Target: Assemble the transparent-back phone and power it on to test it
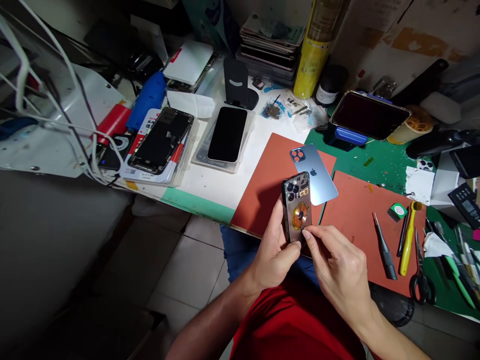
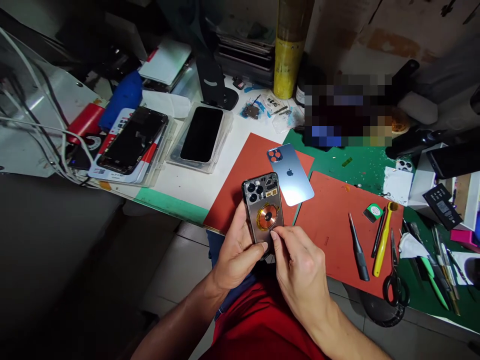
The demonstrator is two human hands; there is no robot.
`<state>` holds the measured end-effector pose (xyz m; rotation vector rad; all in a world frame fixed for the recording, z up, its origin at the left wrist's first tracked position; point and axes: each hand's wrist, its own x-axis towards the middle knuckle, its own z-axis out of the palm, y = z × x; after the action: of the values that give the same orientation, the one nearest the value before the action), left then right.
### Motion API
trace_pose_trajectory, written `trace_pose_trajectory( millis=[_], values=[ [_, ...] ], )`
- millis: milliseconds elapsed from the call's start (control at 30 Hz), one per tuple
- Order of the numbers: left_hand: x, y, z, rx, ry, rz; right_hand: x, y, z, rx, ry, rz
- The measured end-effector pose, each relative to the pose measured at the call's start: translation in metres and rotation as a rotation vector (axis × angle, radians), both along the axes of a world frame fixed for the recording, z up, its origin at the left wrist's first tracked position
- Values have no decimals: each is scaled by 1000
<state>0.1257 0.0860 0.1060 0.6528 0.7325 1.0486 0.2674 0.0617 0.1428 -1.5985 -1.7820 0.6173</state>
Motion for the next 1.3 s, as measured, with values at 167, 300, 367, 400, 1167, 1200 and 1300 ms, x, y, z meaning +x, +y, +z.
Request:
trace_pose_trajectory(
  millis=[167,300,367,400,1167,1200,1300],
  values=[
    [4,-5,6,43,83,-21,2,-3,2,-14,10,-16],
    [6,-8,7,94,100,-36,1,-5,3,-16,29,-42],
    [6,-9,7,114,112,-35,0,-5,4,-15,41,-58],
    [7,-11,6,118,126,-31,0,-6,4,-17,48,-64],
    [8,11,19,-158,-3,159,12,-20,0,15,187,-81],
    [8,10,19,-150,8,154,11,-19,1,19,184,-81],
    [7,9,19,-130,9,116,11,-16,5,24,178,-82]
  ],
)
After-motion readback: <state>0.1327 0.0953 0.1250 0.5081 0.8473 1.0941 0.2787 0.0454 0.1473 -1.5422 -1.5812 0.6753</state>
